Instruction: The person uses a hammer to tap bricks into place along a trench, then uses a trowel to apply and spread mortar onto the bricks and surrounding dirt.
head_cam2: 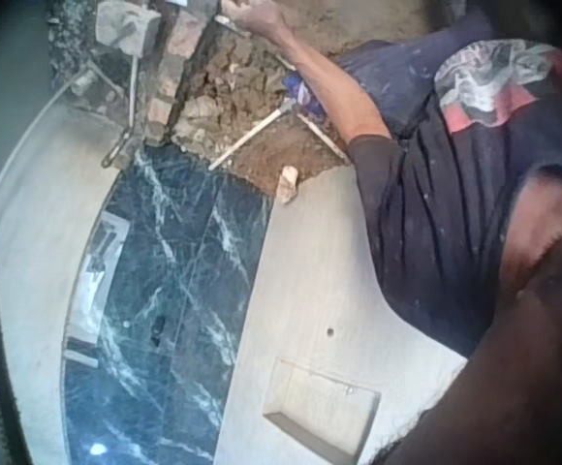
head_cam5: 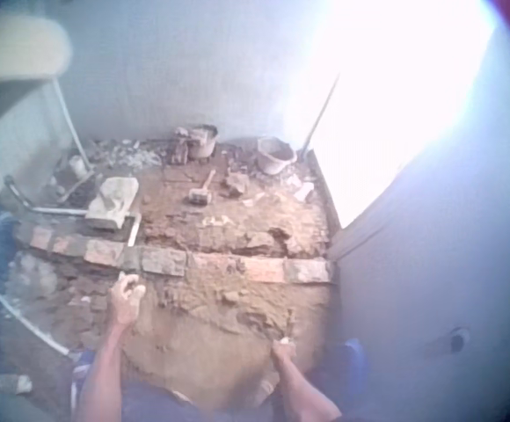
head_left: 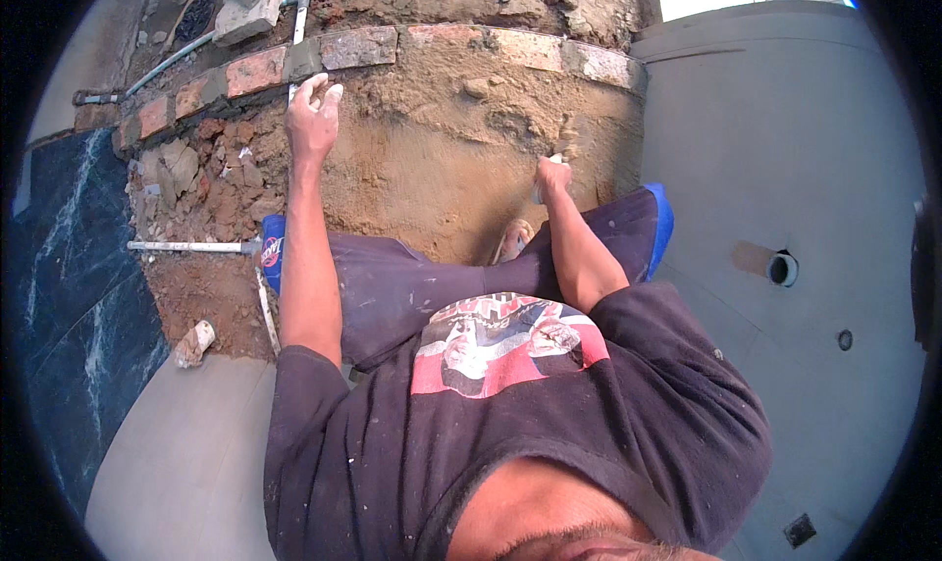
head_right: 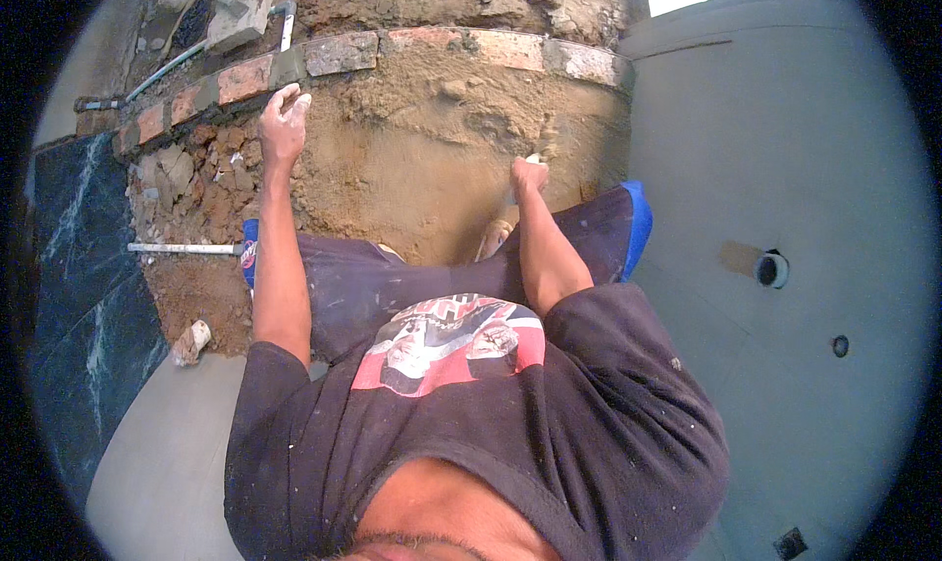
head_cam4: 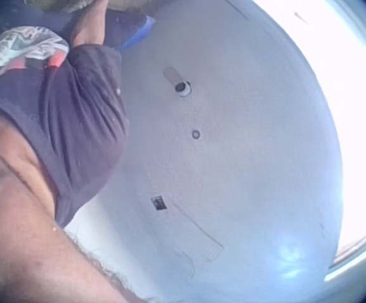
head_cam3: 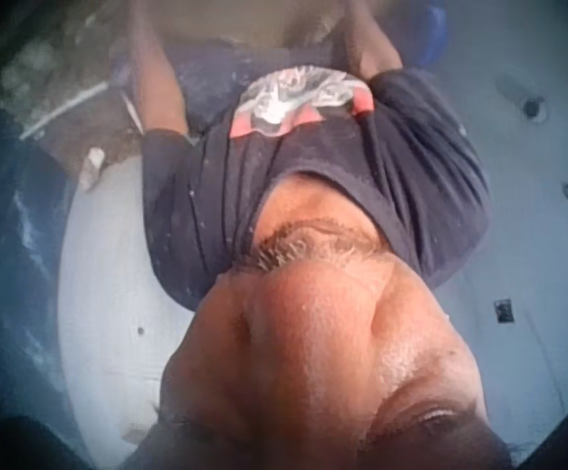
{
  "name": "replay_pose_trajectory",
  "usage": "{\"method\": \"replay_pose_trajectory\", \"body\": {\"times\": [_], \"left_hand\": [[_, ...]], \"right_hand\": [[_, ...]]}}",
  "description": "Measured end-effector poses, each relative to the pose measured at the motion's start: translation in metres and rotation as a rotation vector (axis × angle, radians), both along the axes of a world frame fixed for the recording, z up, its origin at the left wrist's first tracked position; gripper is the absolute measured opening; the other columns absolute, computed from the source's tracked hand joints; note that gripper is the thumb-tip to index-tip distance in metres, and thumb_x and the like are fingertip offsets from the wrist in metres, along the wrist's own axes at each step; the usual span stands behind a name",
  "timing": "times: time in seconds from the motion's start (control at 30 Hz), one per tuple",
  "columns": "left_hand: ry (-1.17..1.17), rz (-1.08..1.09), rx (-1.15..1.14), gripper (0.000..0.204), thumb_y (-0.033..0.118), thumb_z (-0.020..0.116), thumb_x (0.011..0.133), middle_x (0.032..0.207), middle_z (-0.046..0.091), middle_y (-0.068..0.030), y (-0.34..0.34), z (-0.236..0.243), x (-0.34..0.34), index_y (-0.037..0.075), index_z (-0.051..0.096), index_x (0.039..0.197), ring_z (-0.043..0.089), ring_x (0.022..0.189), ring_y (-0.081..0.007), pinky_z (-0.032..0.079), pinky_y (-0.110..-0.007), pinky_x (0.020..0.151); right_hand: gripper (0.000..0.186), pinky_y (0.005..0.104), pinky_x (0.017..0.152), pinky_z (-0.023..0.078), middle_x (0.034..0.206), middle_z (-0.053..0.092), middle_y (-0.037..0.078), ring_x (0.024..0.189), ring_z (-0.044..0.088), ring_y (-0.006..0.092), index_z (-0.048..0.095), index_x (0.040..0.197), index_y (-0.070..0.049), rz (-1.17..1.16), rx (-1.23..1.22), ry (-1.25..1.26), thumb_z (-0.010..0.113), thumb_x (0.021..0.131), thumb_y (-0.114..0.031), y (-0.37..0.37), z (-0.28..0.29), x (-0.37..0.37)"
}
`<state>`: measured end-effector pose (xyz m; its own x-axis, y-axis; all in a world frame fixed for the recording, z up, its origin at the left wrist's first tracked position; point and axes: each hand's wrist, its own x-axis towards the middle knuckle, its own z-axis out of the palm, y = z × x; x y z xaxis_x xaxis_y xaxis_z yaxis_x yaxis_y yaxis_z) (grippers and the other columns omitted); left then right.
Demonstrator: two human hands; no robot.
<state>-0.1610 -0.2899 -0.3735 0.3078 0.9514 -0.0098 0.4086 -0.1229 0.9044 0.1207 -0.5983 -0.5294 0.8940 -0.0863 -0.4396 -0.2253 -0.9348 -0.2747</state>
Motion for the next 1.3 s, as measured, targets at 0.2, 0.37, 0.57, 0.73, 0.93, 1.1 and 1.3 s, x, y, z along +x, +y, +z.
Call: {"method": "replay_pose_trajectory", "body": {"times": [0.2, 0.37, 0.57, 0.73, 0.93, 1.1, 1.3], "left_hand": [[0.007, -0.03, 0.03, 0.031, 0.015, 0.069, 0.088, 0.107, 0.069, -0.0134, 0.003, 0.013, 0.001, -0.002, 0.064, 0.114, 0.066, 0.098, -0.0179, 0.05, -0.03, 0.091], [0.058, -0.087, 0.054, 0.031, 0.014, 0.069, 0.089, 0.107, 0.069, -0.013, 0.005, 0.016, 0.005, -0.002, 0.064, 0.114, 0.066, 0.099, -0.0177, 0.051, -0.029, 0.09], [-0.034, -0.057, 0.012, 0.03, 0.014, 0.069, 0.088, 0.105, 0.069, -0.0121, 0.013, 0.03, -0.006, -0.003, 0.064, 0.113, 0.066, 0.099, -0.0172, 0.051, -0.029, 0.089], [-0.065, -0.033, -0.002, 0.03, 0.013, 0.07, 0.088, 0.105, 0.069, -0.011, 0.013, 0.034, -0.014, -0.003, 0.063, 0.114, 0.066, 0.097, -0.0164, 0.051, -0.029, 0.089], [-0.075, -0.059, 0.028, 0.029, 0.012, 0.07, 0.088, 0.104, 0.069, -0.0113, 0.005, 0.035, -0.014, -0.004, 0.063, 0.112, 0.066, 0.096, -0.017, 0.051, -0.029, 0.089], [-0.091, -0.058, -0.001, 0.031, 0.014, 0.07, 0.088, 0.104, 0.07, -0.0117, 0.0, 0.046, -0.012, -0.003, 0.063, 0.113, 0.066, 0.097, -0.0172, 0.051, -0.03, 0.088], [-0.102, -0.028, -0.01, 0.031, 0.013, 0.07, 0.087, 0.104, 0.07, -0.0117, -0.001, 0.045, -0.022, -0.003, 0.063, 0.114, 0.067, 0.096, -0.0173, 0.052, -0.03, 0.087]], "right_hand": [[0.05, 0.0475, 0.088, 0.051, 0.107, 0.066, 0.025, 0.103, 0.064, 0.0402, 0.055, 0.118, -0.001, 0.329, 0.104, 0.204, 0.066, 0.08, -0.031, 0.037, 0.016, -0.098], [0.045, 0.0496, 0.084, 0.052, 0.102, 0.065, 0.028, 0.098, 0.064, 0.0445, 0.052, 0.12, -0.007, 0.561, 0.19, 0.202, 0.063, 0.081, -0.027, 0.05, 0.015, -0.119], [0.041, 0.0482, 0.08, 0.052, 0.098, 0.067, 0.025, 0.093, 0.066, 0.0404, 0.056, 0.111, -0.004, 0.492, 0.148, 0.019, 0.067, 0.079, -0.027, 0.06, 0.02, -0.076], [0.044, 0.0462, 0.085, 0.052, 0.105, 0.067, 0.023, 0.101, 0.065, 0.0378, 0.058, 0.111, -0.002, 0.47, 0.065, 0.058, 0.068, 0.078, -0.03, 0.083, 0.003, -0.048], [0.051, 0.0472, 0.088, 0.052, 0.109, 0.065, 0.025, 0.104, 0.064, 0.0392, 0.051, 0.12, -0.002, 0.536, 0.092, 0.206, 0.066, 0.081, -0.031, 0.136, 0.018, -0.143], [0.052, 0.0468, 0.088, 0.052, 0.107, 0.066, 0.025, 0.102, 0.064, 0.04, 0.05, 0.123, -0.004, 0.82, 0.146, 0.29, 0.063, 0.082, -0.033, 0.16, 0.018, -0.163], [0.048, 0.0461, 0.088, 0.051, 0.107, 0.067, 0.023, 0.103, 0.064, 0.0396, 0.05, 0.119, -0.005, 0.568, 0.112, 0.11, 0.064, 0.083, -0.032, 0.16, 0.02, -0.095]]}}
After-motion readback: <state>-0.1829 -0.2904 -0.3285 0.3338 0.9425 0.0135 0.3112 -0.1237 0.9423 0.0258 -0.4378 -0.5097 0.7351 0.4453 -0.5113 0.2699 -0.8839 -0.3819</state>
